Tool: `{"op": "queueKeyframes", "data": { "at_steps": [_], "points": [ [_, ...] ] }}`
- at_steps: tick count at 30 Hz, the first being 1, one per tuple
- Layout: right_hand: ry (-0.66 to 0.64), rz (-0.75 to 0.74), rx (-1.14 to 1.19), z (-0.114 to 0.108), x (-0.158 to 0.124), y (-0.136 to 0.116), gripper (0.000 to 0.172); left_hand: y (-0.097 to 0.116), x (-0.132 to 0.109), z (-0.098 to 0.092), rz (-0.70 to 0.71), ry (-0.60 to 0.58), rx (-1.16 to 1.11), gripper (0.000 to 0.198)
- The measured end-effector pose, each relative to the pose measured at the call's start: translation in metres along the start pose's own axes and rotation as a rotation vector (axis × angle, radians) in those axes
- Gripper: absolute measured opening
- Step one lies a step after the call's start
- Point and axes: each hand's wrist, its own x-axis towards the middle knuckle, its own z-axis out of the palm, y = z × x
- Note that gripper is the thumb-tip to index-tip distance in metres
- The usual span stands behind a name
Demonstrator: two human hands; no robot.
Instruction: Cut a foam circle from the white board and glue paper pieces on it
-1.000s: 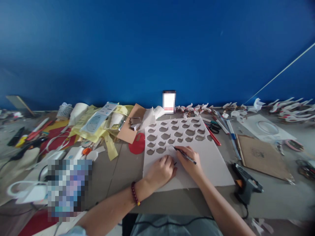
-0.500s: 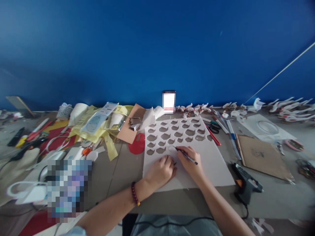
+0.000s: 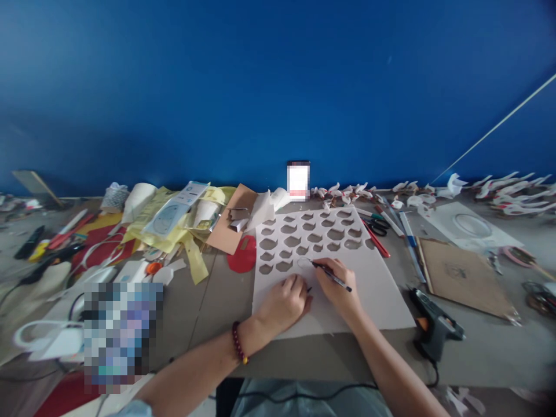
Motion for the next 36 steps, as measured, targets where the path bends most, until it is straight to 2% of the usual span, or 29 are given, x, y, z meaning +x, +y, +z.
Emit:
{"op": "queueKeyframes", "data": {
  "at_steps": [26, 32, 36],
  "points": [
    [0.032, 0.017, -0.025, -0.0017, 0.0018, 0.0012, 0.018, -0.0001, 0.0004, -0.0005, 0.005, -0.006, -0.010, 0.023],
    [0.081, 0.020, 0.111, -0.0022, 0.0039, 0.0011, 0.021, 0.0000, 0.0001, 0.0004, 0.011, 0.003, -0.002, 0.025],
    [0.037, -0.022, 0.212, 0.0015, 0.0045, 0.0019, 0.025, 0.0003, -0.0001, -0.0007, 0.004, -0.009, -0.010, 0.024]
  ]
}}
